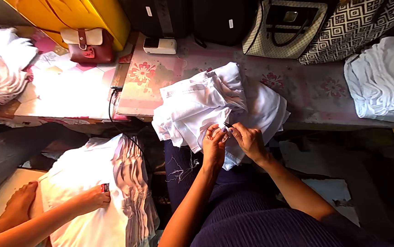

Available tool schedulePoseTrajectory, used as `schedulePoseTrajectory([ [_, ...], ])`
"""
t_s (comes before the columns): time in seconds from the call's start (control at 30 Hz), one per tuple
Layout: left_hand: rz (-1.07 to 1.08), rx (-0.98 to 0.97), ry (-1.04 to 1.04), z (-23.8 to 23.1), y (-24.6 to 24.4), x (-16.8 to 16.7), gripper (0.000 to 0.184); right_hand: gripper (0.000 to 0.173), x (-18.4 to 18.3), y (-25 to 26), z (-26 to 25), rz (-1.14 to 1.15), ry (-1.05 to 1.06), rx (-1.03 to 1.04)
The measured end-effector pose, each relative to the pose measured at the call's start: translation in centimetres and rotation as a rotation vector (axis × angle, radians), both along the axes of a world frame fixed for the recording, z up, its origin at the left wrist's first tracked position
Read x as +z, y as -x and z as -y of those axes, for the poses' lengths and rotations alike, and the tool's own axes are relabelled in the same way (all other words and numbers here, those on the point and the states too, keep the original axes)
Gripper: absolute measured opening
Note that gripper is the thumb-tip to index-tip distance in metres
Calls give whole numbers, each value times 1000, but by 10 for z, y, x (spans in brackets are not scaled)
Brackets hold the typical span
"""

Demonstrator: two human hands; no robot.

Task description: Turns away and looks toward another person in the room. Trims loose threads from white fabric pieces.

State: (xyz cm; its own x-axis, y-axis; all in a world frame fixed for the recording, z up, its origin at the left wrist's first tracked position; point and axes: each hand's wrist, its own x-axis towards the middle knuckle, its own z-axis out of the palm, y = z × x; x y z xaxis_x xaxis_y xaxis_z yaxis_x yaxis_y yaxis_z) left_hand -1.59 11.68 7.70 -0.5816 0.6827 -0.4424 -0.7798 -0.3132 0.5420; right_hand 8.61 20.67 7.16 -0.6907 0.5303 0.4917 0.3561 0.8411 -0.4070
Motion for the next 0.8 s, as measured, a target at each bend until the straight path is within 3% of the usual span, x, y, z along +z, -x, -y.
schedulePoseTrajectory([
  [0.8, -91, 18, 1, 0, -1, -2, 26, 38, -1, -6, -5, -4, -23, 8],
])
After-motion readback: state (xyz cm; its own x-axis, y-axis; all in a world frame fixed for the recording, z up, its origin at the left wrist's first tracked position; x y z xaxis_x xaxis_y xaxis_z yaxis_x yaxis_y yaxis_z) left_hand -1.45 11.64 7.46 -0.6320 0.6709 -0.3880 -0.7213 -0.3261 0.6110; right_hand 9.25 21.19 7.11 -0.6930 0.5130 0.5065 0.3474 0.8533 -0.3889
